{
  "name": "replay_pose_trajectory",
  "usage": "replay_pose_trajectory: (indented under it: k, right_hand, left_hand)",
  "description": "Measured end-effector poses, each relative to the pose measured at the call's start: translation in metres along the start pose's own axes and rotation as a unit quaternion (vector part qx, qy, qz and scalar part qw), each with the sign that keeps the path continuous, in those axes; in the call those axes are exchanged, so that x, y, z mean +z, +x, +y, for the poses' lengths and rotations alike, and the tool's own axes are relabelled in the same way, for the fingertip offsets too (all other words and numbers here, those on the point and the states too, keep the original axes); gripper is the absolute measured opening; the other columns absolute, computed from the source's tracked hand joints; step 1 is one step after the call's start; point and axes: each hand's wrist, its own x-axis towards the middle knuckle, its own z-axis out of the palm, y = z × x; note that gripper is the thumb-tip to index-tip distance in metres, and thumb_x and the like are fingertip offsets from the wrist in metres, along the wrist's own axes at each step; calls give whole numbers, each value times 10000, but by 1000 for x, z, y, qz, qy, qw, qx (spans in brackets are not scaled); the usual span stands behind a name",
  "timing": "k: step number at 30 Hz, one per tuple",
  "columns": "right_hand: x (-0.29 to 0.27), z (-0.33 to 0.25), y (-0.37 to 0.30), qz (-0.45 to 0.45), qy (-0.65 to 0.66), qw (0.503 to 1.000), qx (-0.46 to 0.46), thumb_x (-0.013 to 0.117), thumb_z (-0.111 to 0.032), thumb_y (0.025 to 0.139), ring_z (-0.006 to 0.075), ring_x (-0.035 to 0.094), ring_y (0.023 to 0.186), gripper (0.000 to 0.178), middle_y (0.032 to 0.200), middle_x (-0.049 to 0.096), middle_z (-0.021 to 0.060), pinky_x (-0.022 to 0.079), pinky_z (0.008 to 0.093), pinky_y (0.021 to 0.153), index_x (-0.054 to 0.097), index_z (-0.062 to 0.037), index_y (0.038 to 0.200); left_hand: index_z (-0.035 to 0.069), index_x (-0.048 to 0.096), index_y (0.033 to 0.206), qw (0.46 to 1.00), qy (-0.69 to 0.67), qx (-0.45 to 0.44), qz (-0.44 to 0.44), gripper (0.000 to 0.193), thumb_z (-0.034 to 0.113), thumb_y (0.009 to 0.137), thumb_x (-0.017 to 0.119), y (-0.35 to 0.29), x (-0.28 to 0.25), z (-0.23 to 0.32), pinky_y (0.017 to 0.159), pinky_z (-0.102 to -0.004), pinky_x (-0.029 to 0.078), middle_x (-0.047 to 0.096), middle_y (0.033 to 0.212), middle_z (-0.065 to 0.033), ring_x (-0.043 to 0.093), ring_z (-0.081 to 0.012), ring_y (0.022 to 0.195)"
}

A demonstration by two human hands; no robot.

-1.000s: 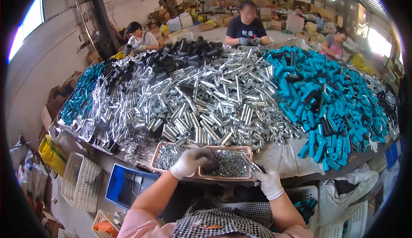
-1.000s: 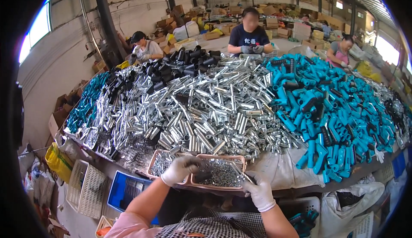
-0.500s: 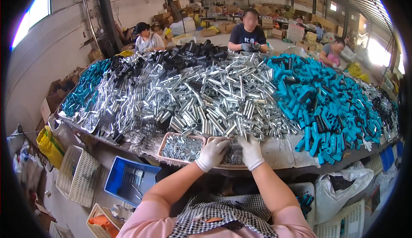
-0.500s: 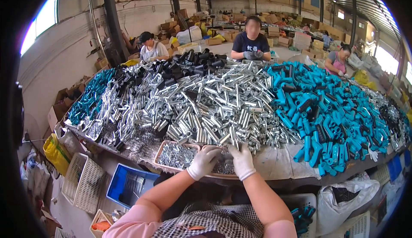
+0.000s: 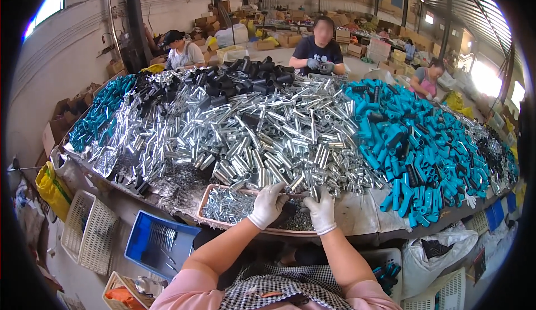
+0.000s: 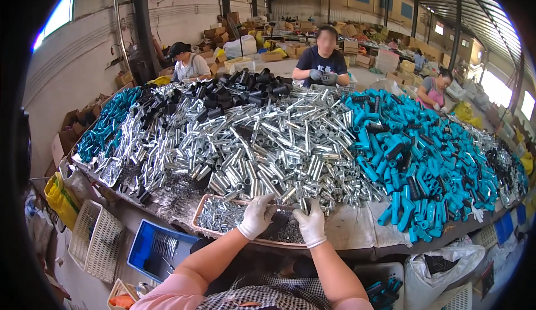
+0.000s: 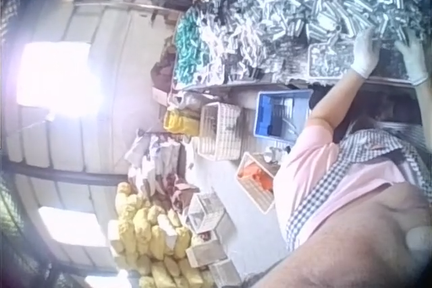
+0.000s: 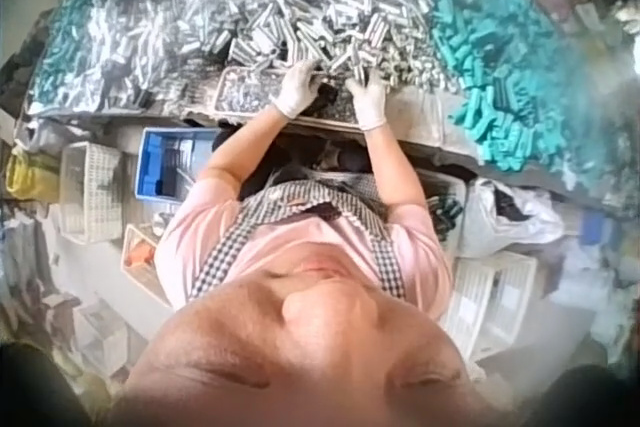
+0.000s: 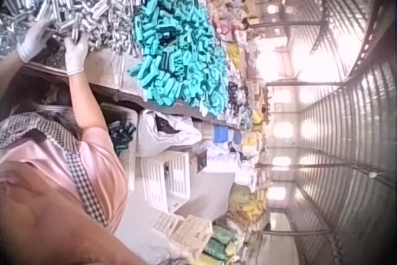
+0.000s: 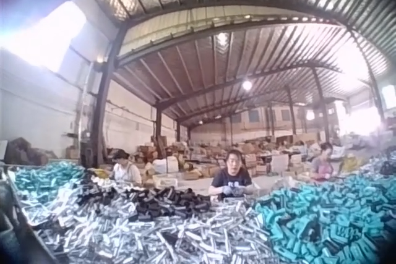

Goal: Assembling metal tubes into plastic handles at a factory workstation.

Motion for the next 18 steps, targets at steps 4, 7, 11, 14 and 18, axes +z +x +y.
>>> replay_pose_trajectory:
  k: [4,7,11,14,18]
  right_hand:
    - [-2,1,0,-10,35,999,5,597,-8,850,144,653,664,264,922,659,119,583,290,557,532,72,1093]
    - [-5,1,2,8,68,997,42,572,-51,844,154,634,653,299,938,656,119,555,294,524,525,49,1122]
    - [-10,12,8,13,109,993,52,557,-17,848,168,619,642,391,946,645,118,556,308,523,487,54,1226]
    - [-2,7,8,53,100,993,12,561,-43,863,174,627,603,259,846,655,132,543,298,527,526,88,1083]
    - [-2,1,10,50,75,995,35,567,-58,901,148,641,653,282,935,655,97,575,287,560,510,55,1153]
  left_hand:
    - [56,604,1159,995,-72,-52,48,288,35,876,650,-1,0,-5,691,-401,523,650,949,-163,647,-339,771]
    - [34,624,1118,989,-5,-67,135,285,-16,841,672,5,-4,-10,681,-374,526,645,1009,-155,652,-289,755]
    - [18,650,1065,977,-25,-120,175,249,-43,825,678,5,-6,-17,702,-353,537,646,1039,-154,662,-270,800]
    - [18,649,1064,970,-58,-155,177,247,-33,826,694,8,-6,-15,720,-340,536,661,986,-139,667,-262,817]
    - [-10,643,1100,939,-192,-236,161,248,27,863,706,12,0,-17,729,-293,543,702,941,-121,696,-180,801]
